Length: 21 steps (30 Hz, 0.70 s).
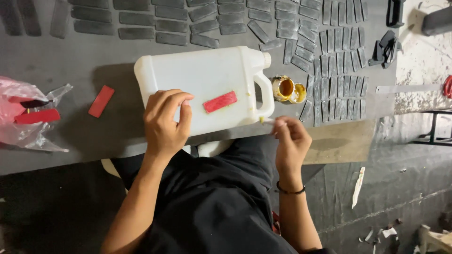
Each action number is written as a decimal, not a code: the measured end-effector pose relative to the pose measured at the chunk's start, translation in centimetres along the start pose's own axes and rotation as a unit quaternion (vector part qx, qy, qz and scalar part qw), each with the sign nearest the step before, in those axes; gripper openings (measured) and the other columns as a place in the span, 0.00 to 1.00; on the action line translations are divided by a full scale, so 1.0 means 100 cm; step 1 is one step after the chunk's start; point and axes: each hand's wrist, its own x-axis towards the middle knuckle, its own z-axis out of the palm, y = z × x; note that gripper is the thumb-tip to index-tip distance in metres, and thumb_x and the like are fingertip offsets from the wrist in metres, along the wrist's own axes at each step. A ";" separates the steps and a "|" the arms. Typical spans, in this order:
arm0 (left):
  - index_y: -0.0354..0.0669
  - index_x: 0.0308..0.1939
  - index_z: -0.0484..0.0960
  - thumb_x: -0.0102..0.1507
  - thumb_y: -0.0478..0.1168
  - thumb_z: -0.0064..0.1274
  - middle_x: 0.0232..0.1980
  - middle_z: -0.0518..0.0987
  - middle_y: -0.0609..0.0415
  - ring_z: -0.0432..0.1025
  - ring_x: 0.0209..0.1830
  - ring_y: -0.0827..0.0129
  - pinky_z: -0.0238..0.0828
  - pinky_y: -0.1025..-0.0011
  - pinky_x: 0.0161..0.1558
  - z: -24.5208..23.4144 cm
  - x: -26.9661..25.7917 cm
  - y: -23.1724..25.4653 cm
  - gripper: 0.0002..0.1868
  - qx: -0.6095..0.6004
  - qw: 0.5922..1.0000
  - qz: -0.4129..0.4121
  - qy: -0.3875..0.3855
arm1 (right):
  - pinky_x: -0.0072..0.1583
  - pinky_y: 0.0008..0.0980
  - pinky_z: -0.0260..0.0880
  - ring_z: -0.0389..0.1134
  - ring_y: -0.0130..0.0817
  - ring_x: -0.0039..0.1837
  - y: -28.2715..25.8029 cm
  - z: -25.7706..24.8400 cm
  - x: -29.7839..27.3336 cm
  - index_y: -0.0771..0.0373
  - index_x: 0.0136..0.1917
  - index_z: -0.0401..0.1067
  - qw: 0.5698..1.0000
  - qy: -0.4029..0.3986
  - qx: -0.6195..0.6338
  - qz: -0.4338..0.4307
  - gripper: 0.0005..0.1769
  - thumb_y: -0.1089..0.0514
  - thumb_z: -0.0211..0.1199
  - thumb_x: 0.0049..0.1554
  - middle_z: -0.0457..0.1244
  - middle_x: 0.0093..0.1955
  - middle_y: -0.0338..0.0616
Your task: Applying glue to small red leather strips and placing them on a workbench
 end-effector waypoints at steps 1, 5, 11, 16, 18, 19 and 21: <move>0.40 0.41 0.84 0.65 0.26 0.53 0.37 0.79 0.52 0.72 0.32 0.59 0.71 0.64 0.42 -0.001 0.001 0.001 0.07 0.004 1.000 -0.001 -0.006 | 0.43 0.28 0.65 0.62 0.28 0.35 0.007 -0.002 0.004 0.70 0.47 0.75 0.991 0.018 0.117 0.069 0.04 0.66 0.61 0.64 0.63 0.32 0.46; 0.39 0.41 0.84 0.64 0.26 0.54 0.38 0.80 0.51 0.73 0.33 0.57 0.71 0.63 0.43 0.001 0.000 0.001 0.07 0.019 1.000 0.000 -0.022 | 0.44 0.25 0.69 0.69 0.27 0.36 0.018 -0.001 0.010 0.72 0.50 0.73 0.922 0.059 0.324 0.204 0.07 0.64 0.59 0.66 0.65 0.35 0.43; 0.38 0.40 0.85 0.65 0.24 0.54 0.39 0.81 0.52 0.73 0.33 0.59 0.72 0.65 0.44 0.004 -0.001 0.004 0.08 0.057 0.998 0.003 -0.022 | 0.46 0.27 0.67 0.66 0.27 0.36 0.019 -0.011 0.022 0.69 0.48 0.73 0.900 0.082 0.358 0.235 0.10 0.59 0.59 0.68 0.63 0.33 0.43; 0.36 0.42 0.86 0.65 0.22 0.54 0.40 0.81 0.49 0.73 0.34 0.55 0.71 0.61 0.45 0.006 -0.005 0.001 0.09 0.068 0.997 0.011 -0.028 | 0.44 0.26 0.67 0.66 0.30 0.39 0.055 -0.025 0.053 0.71 0.52 0.74 0.988 0.121 0.099 0.012 0.04 0.66 0.61 0.66 0.63 0.36 0.45; 0.34 0.43 0.86 0.65 0.21 0.54 0.39 0.81 0.47 0.73 0.34 0.53 0.71 0.60 0.45 0.007 -0.008 -0.002 0.09 0.069 0.997 0.010 -0.033 | 0.44 0.29 0.70 0.68 0.32 0.39 0.059 -0.029 0.066 0.71 0.53 0.76 0.992 0.114 -0.007 -0.060 0.04 0.67 0.64 0.65 0.65 0.37 0.48; 0.35 0.43 0.86 0.65 0.21 0.54 0.40 0.81 0.48 0.73 0.34 0.56 0.71 0.62 0.45 0.009 -0.011 -0.005 0.09 0.085 0.996 0.012 -0.030 | 0.42 0.29 0.68 0.66 0.32 0.37 0.062 -0.030 0.072 0.67 0.52 0.77 0.983 0.107 -0.089 -0.116 0.03 0.67 0.66 0.64 0.65 0.35 0.44; 0.36 0.43 0.87 0.65 0.21 0.54 0.40 0.81 0.50 0.73 0.34 0.58 0.71 0.63 0.46 0.010 -0.015 -0.008 0.10 0.103 0.994 0.014 -0.027 | 0.40 0.30 0.66 0.64 0.32 0.34 0.072 -0.030 0.083 0.63 0.52 0.79 0.966 0.097 -0.168 -0.171 0.04 0.66 0.67 0.63 0.64 0.34 0.41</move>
